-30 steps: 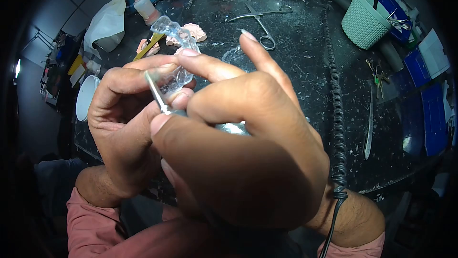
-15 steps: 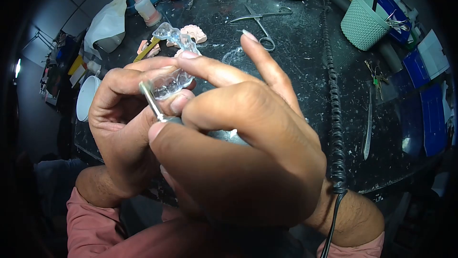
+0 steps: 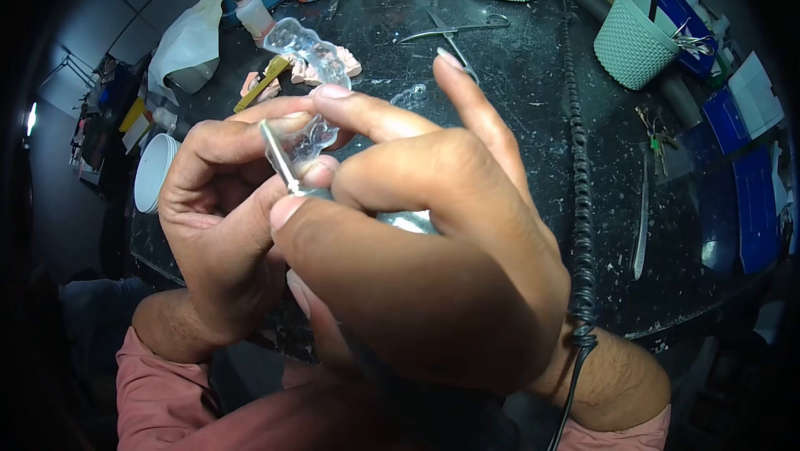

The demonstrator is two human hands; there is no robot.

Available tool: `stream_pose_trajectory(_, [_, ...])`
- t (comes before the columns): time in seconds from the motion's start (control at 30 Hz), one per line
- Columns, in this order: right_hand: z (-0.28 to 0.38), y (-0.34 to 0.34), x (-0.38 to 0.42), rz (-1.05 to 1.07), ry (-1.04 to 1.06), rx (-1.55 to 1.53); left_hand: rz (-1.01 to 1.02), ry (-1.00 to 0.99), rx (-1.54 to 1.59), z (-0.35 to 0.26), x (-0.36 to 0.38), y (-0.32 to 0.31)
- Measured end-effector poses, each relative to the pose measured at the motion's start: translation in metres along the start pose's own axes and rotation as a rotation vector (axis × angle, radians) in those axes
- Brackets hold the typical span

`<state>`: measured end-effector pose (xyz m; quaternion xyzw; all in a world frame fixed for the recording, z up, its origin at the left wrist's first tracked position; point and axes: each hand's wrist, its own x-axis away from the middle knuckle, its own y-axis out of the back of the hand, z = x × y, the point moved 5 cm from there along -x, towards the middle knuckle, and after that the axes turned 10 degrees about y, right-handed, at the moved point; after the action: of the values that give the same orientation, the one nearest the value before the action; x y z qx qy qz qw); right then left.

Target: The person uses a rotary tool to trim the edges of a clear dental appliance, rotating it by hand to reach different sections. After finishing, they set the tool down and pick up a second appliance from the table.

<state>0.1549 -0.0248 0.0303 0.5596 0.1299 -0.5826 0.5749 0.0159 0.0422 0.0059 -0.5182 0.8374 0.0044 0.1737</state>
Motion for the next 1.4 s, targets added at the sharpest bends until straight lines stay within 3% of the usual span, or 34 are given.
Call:
stream_pose_trajectory(0.13, [0.005,0.001,-0.008,0.229,0.011,0.040,0.040,-0.037,0.038,0.000,0.000,-0.002])
stream_pose_trajectory(0.2, [0.002,0.002,-0.004,0.065,0.024,0.060,0.051,-0.016,0.100,-0.001,0.001,-0.002])
stream_pose_trajectory(0.33, [0.001,0.001,-0.004,0.049,0.058,0.071,0.065,0.074,0.153,0.003,0.001,-0.004])
stream_pose_trajectory(0.4, [-0.003,0.002,0.000,-0.077,0.055,0.100,0.076,0.066,0.198,0.004,0.001,-0.003])
stream_pose_trajectory(0.5, [0.003,0.004,-0.006,0.035,0.084,0.132,0.127,0.002,0.116,0.001,0.000,-0.002])
stream_pose_trajectory(0.53, [0.004,0.007,-0.007,0.005,0.191,0.172,0.109,0.018,0.123,0.001,-0.001,-0.003])
stream_pose_trajectory(0.7, [-0.007,0.005,-0.003,-0.042,0.117,0.021,0.072,0.075,0.171,0.002,0.000,-0.001])
stream_pose_trajectory(0.8, [-0.011,0.007,0.001,-0.195,0.121,-0.008,0.085,0.026,0.084,0.000,-0.001,-0.001])
stream_pose_trajectory(1.13, [-0.009,0.007,-0.001,-0.109,0.123,-0.010,0.053,-0.010,0.094,0.000,-0.002,0.000])
stream_pose_trajectory(1.2, [-0.011,0.007,0.003,-0.270,0.083,-0.047,0.083,-0.075,0.021,-0.002,-0.002,0.001])
stream_pose_trajectory(1.33, [-0.010,0.007,0.002,-0.125,0.090,-0.024,0.086,-0.072,0.044,-0.001,-0.002,0.003])
stream_pose_trajectory(1.4, [-0.012,0.007,0.003,-0.294,0.068,-0.033,0.101,-0.078,-0.004,-0.003,-0.002,0.003])
